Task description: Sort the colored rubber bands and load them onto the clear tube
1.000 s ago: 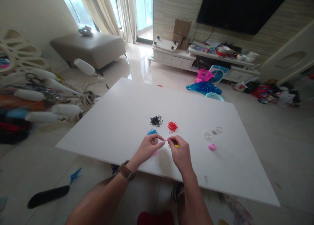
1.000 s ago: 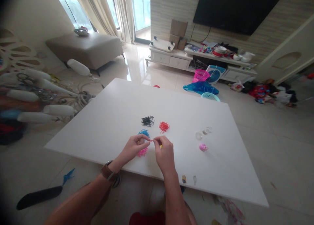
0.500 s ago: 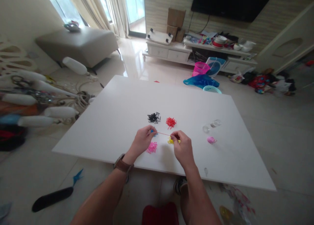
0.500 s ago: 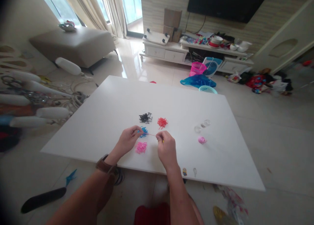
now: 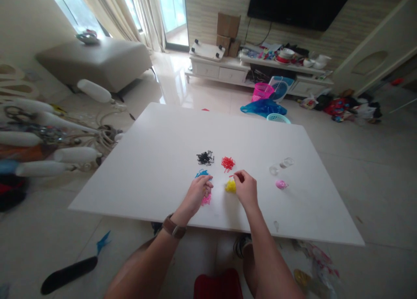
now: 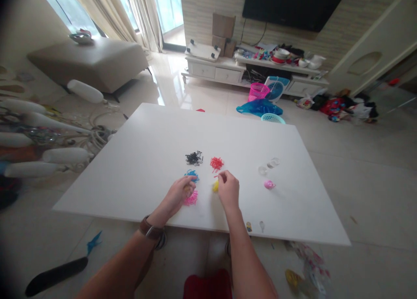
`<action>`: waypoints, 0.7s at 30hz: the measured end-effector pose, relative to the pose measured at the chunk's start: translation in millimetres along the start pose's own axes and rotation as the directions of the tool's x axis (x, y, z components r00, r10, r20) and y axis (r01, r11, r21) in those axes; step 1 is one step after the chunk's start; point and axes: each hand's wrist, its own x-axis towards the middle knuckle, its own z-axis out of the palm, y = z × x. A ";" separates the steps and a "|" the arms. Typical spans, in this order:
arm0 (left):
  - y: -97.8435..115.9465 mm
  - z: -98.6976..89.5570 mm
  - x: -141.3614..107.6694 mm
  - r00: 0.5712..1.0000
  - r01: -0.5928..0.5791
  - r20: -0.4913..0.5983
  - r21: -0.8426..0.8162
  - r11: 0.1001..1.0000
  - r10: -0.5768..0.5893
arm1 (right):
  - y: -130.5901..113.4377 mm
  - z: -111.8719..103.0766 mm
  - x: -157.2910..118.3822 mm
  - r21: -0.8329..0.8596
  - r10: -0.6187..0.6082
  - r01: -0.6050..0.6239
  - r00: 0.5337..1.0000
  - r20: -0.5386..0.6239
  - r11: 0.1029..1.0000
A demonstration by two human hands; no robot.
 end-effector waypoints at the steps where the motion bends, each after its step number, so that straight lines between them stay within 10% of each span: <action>1: 0.5 0.6 -0.3 0.999 0.045 0.005 -0.080 0.996 -0.045 | 6.3 3.1 5.0 -0.015 0.019 -0.019 1.000 -0.011 1.000; 13: 10.6 3.1 -2.3 0.969 0.234 0.173 -0.425 0.874 -0.175 | -9.2 17.8 11.8 0.053 -0.084 0.085 0.996 -0.016 0.995; 21: 11.2 6.6 -0.8 0.974 0.194 0.191 -0.432 0.881 -0.120 | -48.3 23.2 -28.2 0.018 -0.307 0.315 0.908 0.286 0.949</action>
